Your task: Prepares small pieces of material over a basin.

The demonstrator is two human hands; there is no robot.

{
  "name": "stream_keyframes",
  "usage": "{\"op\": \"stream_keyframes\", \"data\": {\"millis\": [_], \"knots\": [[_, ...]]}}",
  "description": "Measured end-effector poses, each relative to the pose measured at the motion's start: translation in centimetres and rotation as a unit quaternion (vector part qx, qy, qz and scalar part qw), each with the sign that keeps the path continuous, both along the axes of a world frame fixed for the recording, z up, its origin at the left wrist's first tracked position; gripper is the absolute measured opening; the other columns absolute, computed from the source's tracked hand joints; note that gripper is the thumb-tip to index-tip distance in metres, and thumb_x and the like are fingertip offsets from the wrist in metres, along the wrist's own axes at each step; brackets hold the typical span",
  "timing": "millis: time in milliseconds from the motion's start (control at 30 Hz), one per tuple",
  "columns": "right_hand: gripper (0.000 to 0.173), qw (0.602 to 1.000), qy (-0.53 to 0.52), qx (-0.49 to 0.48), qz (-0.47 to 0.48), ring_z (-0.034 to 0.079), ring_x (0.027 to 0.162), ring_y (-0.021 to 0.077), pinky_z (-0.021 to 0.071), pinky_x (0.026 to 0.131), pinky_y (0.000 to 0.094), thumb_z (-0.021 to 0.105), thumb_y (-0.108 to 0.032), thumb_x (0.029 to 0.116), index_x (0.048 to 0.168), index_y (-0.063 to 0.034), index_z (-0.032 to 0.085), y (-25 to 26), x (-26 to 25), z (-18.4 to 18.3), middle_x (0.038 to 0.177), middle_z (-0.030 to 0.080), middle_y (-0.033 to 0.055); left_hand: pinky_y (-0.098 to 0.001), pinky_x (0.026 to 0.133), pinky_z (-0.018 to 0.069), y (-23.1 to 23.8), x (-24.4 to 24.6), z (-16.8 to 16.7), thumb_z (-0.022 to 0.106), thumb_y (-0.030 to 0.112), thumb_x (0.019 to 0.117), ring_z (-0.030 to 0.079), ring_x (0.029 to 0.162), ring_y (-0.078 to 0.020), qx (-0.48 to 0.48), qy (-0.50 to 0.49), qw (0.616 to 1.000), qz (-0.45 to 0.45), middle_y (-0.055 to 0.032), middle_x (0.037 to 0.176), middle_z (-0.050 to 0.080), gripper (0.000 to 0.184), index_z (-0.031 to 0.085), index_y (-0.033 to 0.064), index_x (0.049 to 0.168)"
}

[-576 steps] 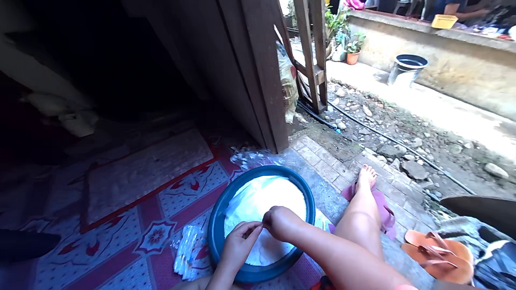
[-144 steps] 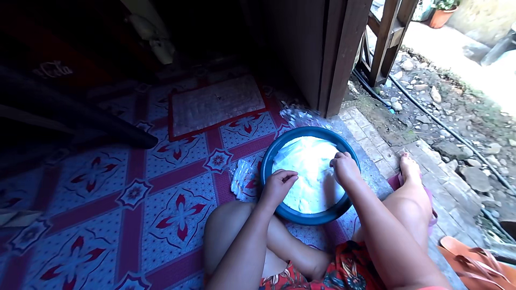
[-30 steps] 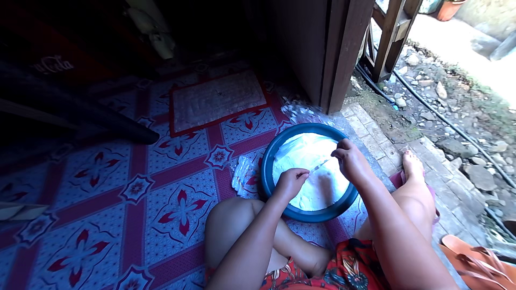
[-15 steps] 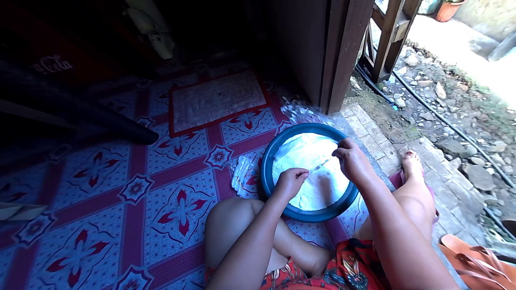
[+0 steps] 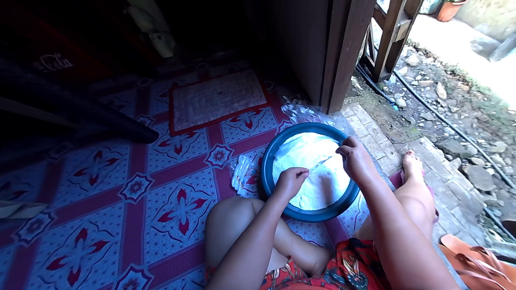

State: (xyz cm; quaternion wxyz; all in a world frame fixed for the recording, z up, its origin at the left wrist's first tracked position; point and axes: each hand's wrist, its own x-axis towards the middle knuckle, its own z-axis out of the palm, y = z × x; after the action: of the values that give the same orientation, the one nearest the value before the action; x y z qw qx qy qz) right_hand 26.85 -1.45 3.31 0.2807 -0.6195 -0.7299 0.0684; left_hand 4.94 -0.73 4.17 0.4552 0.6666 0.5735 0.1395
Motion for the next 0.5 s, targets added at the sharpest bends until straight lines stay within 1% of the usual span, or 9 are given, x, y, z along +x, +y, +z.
{"op": "stream_keyframes", "data": {"millis": [200,367,500], "knots": [[0.019,1.0,-0.003,-0.006,0.01,0.067,0.099,0.0303,0.0576,0.087,0.0441,0.061,0.007,0.0908,0.094,-0.0033,0.077,-0.14,-0.42,0.06,0.103,0.066,0.0156,-0.0268,0.09,0.0539,-0.03,0.0,0.02,0.06,0.015,0.1036,0.068,0.094,-0.0115,-0.003,-0.004,1.0,0.007,-0.01,0.111,0.072,0.024,0.071,0.0032,0.12],[0.02,0.998,-0.005,0.044,0.041,0.067,0.098,0.0279,0.0579,0.087,0.041,0.062,0.008,0.0893,0.092,-0.0045,0.077,-0.28,-0.69,0.14,0.102,0.066,0.014,-0.0263,0.089,0.0541,0.08,0.05,-0.15,0.059,0.014,0.1036,0.068,0.093,-0.0108,-0.006,-0.013,1.0,0.013,-0.0096,0.11,0.072,0.023,0.071,0.0032,0.12],[0.018,0.999,0.006,0.034,0.009,0.068,0.097,0.0288,0.058,0.086,0.0438,0.062,0.006,0.0906,0.094,-0.0047,0.077,-0.34,-0.06,0.35,0.103,0.067,0.0141,-0.0264,0.087,0.0546,0.2,-0.01,-0.37,0.06,0.014,0.1034,0.068,0.091,-0.0109,-0.017,-0.027,0.999,0.031,-0.0095,0.108,0.072,0.023,0.071,0.0022,0.12]]}}
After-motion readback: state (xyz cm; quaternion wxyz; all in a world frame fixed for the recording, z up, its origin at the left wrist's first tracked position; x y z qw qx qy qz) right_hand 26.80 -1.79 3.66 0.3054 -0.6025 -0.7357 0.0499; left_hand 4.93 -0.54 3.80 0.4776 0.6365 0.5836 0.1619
